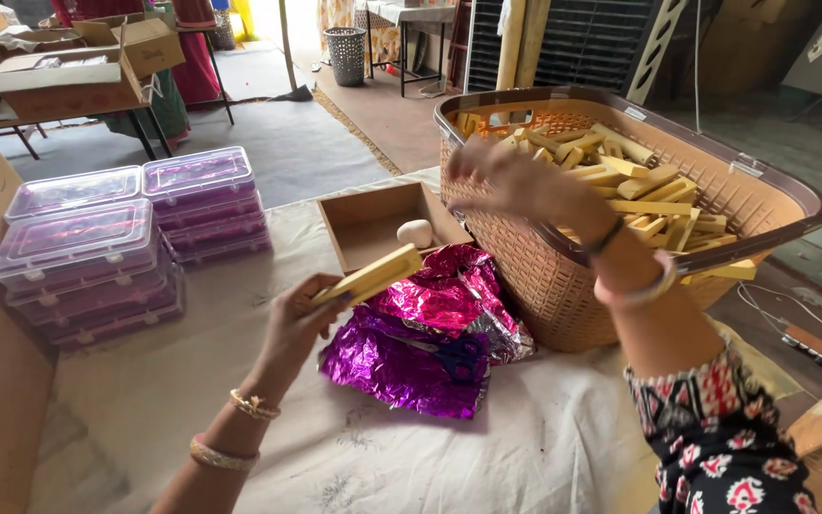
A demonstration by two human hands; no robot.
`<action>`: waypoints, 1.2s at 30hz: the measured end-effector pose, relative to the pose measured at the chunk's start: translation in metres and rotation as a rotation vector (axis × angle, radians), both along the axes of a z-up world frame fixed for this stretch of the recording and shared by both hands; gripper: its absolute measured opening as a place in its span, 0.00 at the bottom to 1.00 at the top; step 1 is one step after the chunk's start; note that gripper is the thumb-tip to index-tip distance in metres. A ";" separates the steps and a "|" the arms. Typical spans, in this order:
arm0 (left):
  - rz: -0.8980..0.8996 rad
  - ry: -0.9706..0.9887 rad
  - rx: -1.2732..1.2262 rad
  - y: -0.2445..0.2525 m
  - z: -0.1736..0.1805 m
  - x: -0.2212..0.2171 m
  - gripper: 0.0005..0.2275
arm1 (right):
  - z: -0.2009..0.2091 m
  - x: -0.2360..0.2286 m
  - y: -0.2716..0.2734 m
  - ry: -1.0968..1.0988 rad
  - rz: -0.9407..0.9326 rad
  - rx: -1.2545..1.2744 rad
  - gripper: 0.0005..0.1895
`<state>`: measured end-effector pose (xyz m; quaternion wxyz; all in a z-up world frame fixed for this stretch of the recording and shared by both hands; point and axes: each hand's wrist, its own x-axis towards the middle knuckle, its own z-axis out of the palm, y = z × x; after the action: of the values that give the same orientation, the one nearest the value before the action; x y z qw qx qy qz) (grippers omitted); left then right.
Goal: The person takes wooden blocks from a basket and wraps them in shiny purple foil. They fold the foil around each block and place the wrapped items into a small cardboard box.
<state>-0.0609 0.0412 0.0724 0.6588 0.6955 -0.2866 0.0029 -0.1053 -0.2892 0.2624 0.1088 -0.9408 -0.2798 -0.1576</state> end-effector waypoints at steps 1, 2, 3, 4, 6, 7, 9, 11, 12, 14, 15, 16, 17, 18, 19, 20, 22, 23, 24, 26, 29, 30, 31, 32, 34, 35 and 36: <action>0.000 0.000 -0.002 0.006 -0.008 0.009 0.08 | 0.021 0.004 -0.006 0.000 0.000 -0.002 0.24; 0.034 0.048 -0.049 0.011 -0.016 0.019 0.09 | 0.043 0.009 -0.013 0.053 -0.198 -0.064 0.23; 0.066 0.095 -0.095 0.016 -0.024 0.029 0.10 | 0.064 0.012 -0.020 0.104 -0.399 -0.125 0.23; 0.062 0.095 -0.097 0.020 -0.027 0.034 0.10 | 0.069 0.029 -0.039 0.104 -0.402 -0.127 0.23; 0.185 0.144 -0.095 0.029 -0.034 0.044 0.11 | 0.079 0.063 -0.076 0.127 -0.561 -0.119 0.25; 0.187 0.143 -0.101 0.032 -0.039 0.050 0.11 | 0.071 0.081 -0.097 0.125 -0.559 -0.125 0.25; 0.259 0.194 -0.036 0.041 -0.049 0.060 0.11 | 0.055 0.117 -0.139 0.043 -0.600 -0.217 0.27; 0.292 0.198 -0.007 0.045 -0.048 0.060 0.11 | 0.035 0.121 -0.148 0.228 -0.694 -0.222 0.30; 0.321 0.201 0.026 0.047 -0.048 0.061 0.10 | 0.025 0.123 -0.153 0.416 -0.790 -0.223 0.34; 0.351 0.187 0.070 0.048 -0.045 0.061 0.10 | 0.006 0.140 -0.181 0.565 -0.762 -0.222 0.36; 0.369 0.177 0.127 0.049 -0.047 0.059 0.10 | -0.012 0.146 -0.196 0.725 -0.740 -0.211 0.38; 0.373 0.189 0.134 0.050 -0.048 0.062 0.10 | -0.018 0.149 -0.188 0.739 -0.734 -0.213 0.38; 0.350 0.178 0.118 0.050 -0.050 0.063 0.10 | -0.027 0.150 -0.182 0.823 -0.697 -0.167 0.41; 0.327 0.168 0.102 0.050 -0.054 0.065 0.10 | -0.035 0.150 -0.175 0.906 -0.661 -0.120 0.43; 0.336 0.184 0.101 0.048 -0.053 0.064 0.10 | -0.037 0.152 -0.170 0.919 -0.653 -0.132 0.43; 0.336 0.160 0.119 0.047 -0.051 0.063 0.10 | -0.040 0.152 -0.164 0.902 -0.668 -0.107 0.44; 0.356 0.153 0.135 0.048 -0.051 0.059 0.09 | -0.048 0.159 -0.155 0.897 -0.666 -0.100 0.45; 0.355 0.167 0.149 0.048 -0.046 0.058 0.09 | -0.050 0.162 -0.154 0.883 -0.717 -0.080 0.43; 0.353 0.181 0.163 0.047 -0.042 0.057 0.10 | -0.052 0.164 -0.153 0.868 -0.769 -0.060 0.41; 0.370 0.194 0.193 0.048 -0.035 0.052 0.10 | -0.062 0.167 -0.159 0.854 -0.819 -0.049 0.40; 0.390 0.195 0.242 0.050 -0.027 0.052 0.10 | -0.064 0.174 -0.171 0.801 -0.931 -0.024 0.38; 0.396 0.190 0.271 0.051 -0.026 0.052 0.10 | -0.065 0.177 -0.175 0.774 -0.987 -0.005 0.37; 0.403 0.193 0.264 0.052 -0.028 0.055 0.10 | -0.067 0.180 -0.180 0.771 -0.982 -0.014 0.37; 0.404 0.188 0.280 0.052 -0.031 0.057 0.10 | -0.069 0.182 -0.185 0.744 -1.036 0.008 0.37; 0.409 0.187 0.299 0.054 -0.034 0.060 0.10 | -0.076 0.187 -0.193 0.723 -1.085 0.028 0.38; 0.398 0.185 0.305 0.054 -0.035 0.060 0.10 | -0.078 0.188 -0.197 0.713 -1.107 0.030 0.38; 0.386 0.183 0.311 0.053 -0.036 0.060 0.10 | -0.081 0.190 -0.202 0.702 -1.129 0.032 0.38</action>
<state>-0.0011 0.0946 0.0369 0.5543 0.8277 -0.0847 0.0214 0.0851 -0.4907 0.1817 0.1082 -0.9366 0.3103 0.1214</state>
